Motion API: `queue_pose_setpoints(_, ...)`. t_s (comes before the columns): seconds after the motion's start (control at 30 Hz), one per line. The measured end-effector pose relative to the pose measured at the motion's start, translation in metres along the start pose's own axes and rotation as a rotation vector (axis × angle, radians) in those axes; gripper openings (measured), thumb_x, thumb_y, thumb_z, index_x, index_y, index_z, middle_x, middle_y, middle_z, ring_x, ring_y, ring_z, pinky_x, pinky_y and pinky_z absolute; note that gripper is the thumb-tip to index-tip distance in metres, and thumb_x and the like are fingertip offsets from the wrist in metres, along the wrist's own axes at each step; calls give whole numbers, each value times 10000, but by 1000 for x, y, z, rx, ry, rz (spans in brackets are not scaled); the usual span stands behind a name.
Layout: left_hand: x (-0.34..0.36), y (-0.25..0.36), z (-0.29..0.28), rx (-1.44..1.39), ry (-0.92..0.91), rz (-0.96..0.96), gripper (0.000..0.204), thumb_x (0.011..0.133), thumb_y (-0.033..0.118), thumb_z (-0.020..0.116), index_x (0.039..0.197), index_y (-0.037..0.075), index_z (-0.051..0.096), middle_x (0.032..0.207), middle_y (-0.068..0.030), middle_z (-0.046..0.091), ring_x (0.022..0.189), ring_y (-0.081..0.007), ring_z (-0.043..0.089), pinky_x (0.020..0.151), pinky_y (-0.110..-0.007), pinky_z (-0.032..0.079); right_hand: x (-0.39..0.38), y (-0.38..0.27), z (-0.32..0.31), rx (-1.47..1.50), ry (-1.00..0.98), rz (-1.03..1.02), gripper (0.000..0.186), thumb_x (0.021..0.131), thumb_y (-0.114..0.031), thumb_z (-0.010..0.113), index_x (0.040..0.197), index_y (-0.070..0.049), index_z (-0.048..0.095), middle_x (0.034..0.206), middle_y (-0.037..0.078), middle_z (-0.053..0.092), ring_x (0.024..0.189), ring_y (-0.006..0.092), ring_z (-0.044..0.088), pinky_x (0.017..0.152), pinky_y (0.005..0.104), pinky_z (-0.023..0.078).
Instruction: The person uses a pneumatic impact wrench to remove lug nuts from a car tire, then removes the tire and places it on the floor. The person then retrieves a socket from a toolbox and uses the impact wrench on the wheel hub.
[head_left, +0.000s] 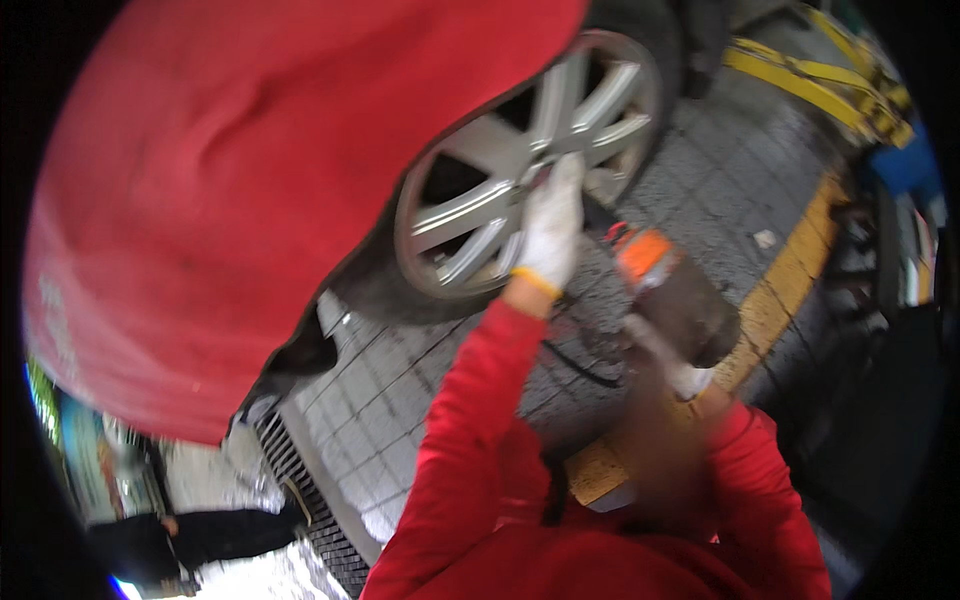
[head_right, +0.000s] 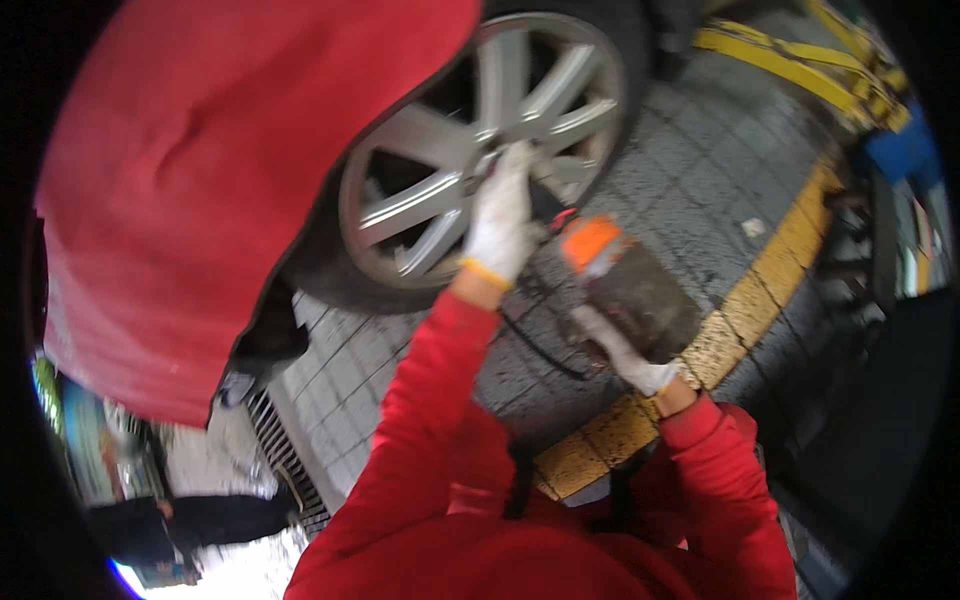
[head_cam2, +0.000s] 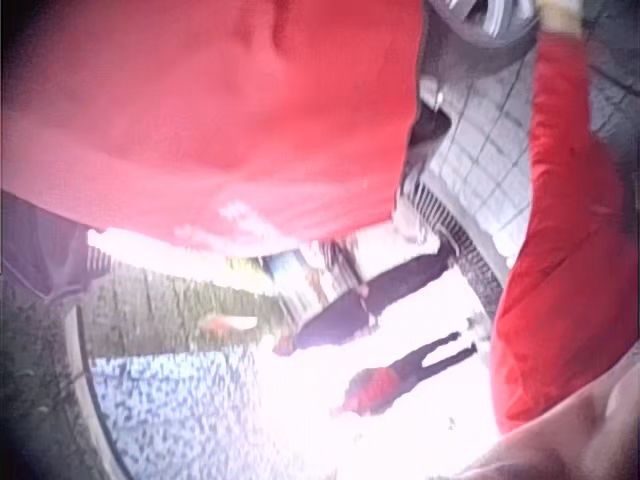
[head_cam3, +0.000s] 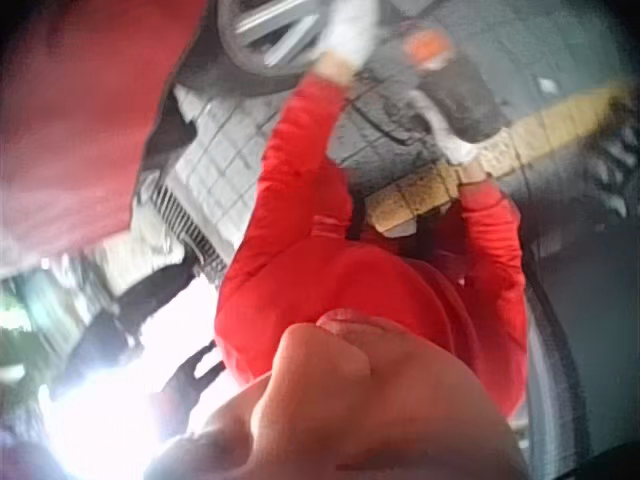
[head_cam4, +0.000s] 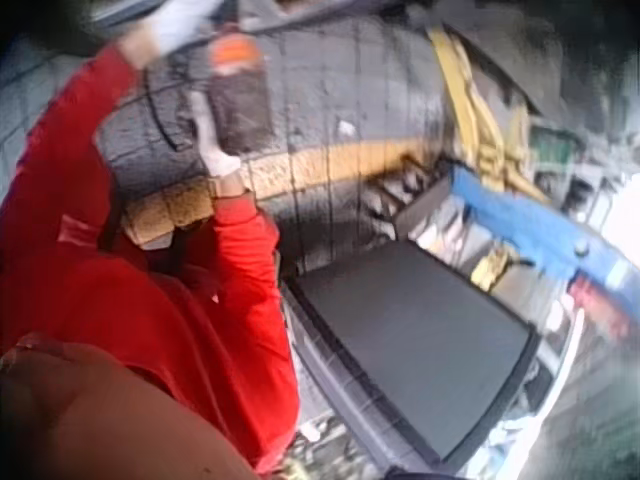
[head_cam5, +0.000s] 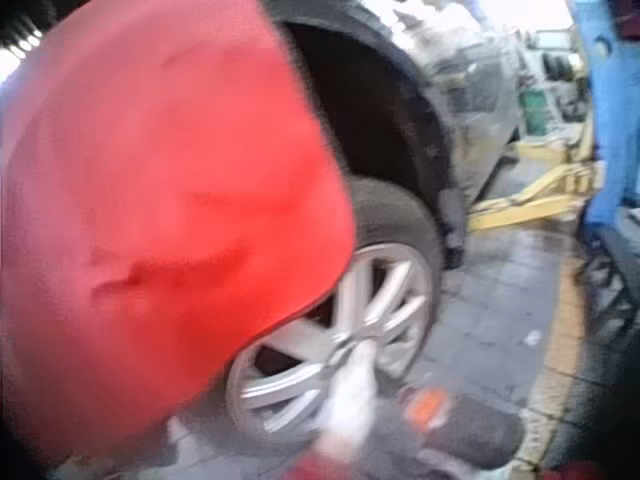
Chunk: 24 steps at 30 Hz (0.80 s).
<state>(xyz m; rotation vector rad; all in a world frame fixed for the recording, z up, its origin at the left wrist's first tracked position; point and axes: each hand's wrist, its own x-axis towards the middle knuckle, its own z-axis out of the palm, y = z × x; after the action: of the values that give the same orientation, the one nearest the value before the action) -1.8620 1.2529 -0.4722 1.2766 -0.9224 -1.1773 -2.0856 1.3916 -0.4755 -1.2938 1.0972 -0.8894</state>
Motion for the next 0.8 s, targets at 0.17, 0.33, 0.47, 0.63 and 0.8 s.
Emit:
queue_pose_setpoints(0.17,-19,25,-7,-92,-172,-128,272,1074,356,746,1014,112,643,713,25,575,471,-61,486,365,-198,289,-6,8,-26,14,-14,6,194,1003,-230,844,1090,-75,765,912,30,766,753,130,692,662,317,565)
queue_pose_setpoints(0.33,-29,39,-38,-106,-376,-341,368,1066,474,732,996,120,660,672,24,568,467,-67,493,385,-206,329,-6,1,-39,41,-116,94,216,1002,-228,845,1133,-85,751,895,27,754,707,111,687,611,295,554)
queue_pose_setpoints(0.47,-41,34,-31,-68,-170,-269,493,1099,558,645,983,80,679,640,-46,645,470,-109,576,396,-228,361,-1,7,-41,67,-141,34,301,995,-203,851,1244,-84,730,967,41,767,798,144,722,696,315,592)
queue_pose_setpoints(0.63,-45,35,-22,454,-41,-51,589,1113,587,600,1007,12,665,633,-80,652,432,-136,601,381,-263,447,13,20,-53,-309,-226,-376,306,1028,-209,808,1300,-85,740,1098,80,790,999,223,738,885,386,608)
queue_pose_setpoints(0.8,-50,29,-31,200,-17,-266,672,1087,692,564,1006,31,653,632,-83,664,412,-144,581,366,-253,411,22,26,-56,-85,-307,-139,297,1042,-287,800,1254,-84,754,968,53,780,823,184,712,769,364,606)
